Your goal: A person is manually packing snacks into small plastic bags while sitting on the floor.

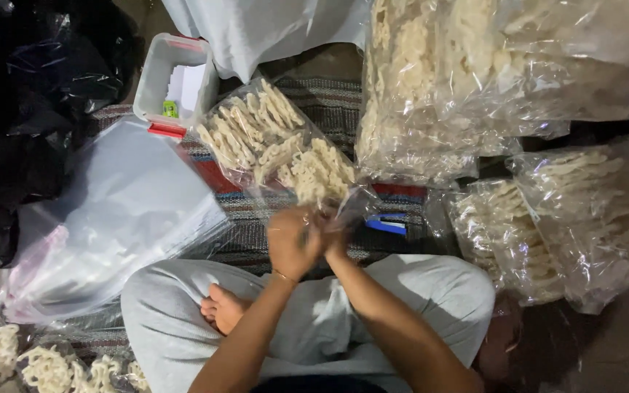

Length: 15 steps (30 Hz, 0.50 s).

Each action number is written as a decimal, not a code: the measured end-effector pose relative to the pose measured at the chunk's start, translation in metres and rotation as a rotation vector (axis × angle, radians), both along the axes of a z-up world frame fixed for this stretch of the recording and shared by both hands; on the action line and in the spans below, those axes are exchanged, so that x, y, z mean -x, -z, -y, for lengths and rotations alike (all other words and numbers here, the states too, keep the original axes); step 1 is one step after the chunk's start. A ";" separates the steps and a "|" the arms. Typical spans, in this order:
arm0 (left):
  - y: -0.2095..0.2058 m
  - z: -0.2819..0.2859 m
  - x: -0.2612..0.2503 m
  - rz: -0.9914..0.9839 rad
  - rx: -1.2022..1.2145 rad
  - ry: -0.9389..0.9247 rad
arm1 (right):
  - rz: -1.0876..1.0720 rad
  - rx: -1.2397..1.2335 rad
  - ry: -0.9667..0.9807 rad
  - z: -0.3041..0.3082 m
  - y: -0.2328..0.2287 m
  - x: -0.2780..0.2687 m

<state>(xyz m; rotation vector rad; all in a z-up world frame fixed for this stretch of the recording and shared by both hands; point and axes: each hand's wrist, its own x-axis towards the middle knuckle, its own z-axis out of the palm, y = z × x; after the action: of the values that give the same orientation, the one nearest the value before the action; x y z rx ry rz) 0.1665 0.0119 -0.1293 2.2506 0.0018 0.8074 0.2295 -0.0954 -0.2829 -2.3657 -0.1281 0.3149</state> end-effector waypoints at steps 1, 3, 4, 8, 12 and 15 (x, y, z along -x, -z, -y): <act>0.010 -0.010 0.001 -0.067 0.123 -0.276 | 0.022 0.025 -0.018 0.002 0.018 0.003; 0.041 -0.026 0.003 -0.133 0.247 -0.555 | 0.046 0.050 -0.039 -0.017 0.031 -0.002; 0.062 -0.031 0.007 -0.345 0.604 -0.638 | -0.230 -0.477 0.150 -0.014 0.027 -0.008; 0.146 -0.023 0.004 -0.550 1.330 -0.622 | -0.722 -1.194 0.372 0.013 0.097 -0.035; 0.187 -0.024 0.008 -0.540 1.395 -0.681 | -0.531 -1.277 0.509 0.027 0.138 -0.028; 0.198 -0.028 0.014 -0.555 1.399 -0.701 | -0.575 -1.049 0.531 -0.005 0.027 -0.026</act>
<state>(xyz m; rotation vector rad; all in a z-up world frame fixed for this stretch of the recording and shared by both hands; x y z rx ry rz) 0.1528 0.0397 -0.3275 0.9834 1.2489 0.2455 0.2556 -0.0908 -0.3101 -1.1455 0.4885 0.4931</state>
